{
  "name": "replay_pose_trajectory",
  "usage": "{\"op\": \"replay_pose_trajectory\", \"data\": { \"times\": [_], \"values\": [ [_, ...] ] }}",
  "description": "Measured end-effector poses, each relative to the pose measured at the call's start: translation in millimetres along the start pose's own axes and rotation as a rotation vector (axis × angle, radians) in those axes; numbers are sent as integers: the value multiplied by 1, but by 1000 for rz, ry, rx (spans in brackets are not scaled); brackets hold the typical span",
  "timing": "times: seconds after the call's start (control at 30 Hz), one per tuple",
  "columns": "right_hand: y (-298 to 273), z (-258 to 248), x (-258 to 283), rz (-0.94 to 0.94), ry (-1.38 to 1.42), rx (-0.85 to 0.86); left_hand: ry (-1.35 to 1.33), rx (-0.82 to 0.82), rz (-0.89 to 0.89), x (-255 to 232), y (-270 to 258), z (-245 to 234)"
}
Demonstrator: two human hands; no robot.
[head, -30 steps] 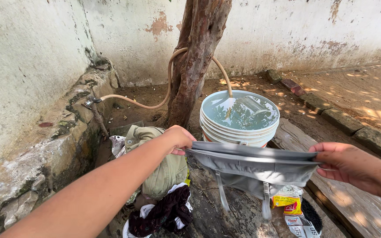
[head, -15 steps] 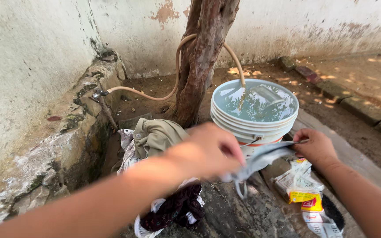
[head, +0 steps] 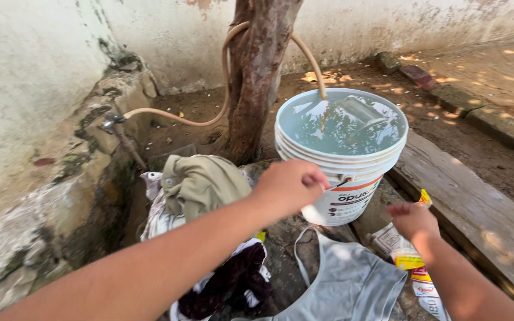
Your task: The person unwraps a bar of soap, wets clothing with water scooped from a bucket using a mug, rubs the soap onto the fabric, scrubs the garments by hand, and rinses them.
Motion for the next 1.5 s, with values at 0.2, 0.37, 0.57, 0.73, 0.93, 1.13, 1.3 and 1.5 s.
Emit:
{"op": "replay_pose_trajectory", "data": {
  "times": [0.2,0.37,0.57,0.73,0.93,1.13,1.3,1.5],
  "values": [
    [-23,-67,15,162,-387,-3,280,304,16,20,24,89],
    [-70,7,-93,390,-140,49,495,547,578,111,-66,268],
    [-134,2,-84,156,-240,-38,697,297,515,202,-85,371],
    [-176,6,-49,63,-458,238,715,684,-79,142,-50,326],
    [-119,-11,-72,-394,-83,-382,225,332,-158,50,-4,281],
    [-86,-11,-17,-271,399,-79,-226,178,-109,60,38,320],
    [-93,-20,18,-90,546,117,-390,39,-56,90,51,335],
    [-85,-27,45,-103,87,305,-534,-1,-99,127,69,347]
  ]
}}
Point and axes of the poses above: each hand's wrist, its own y-axis towards the middle knuckle, its own z-axis out of the palm, x = y × z, the point moved 7 cm from there along y, towards the middle knuckle, and after that the axes turned 8 degrees about -z, right-handed, at the moved point
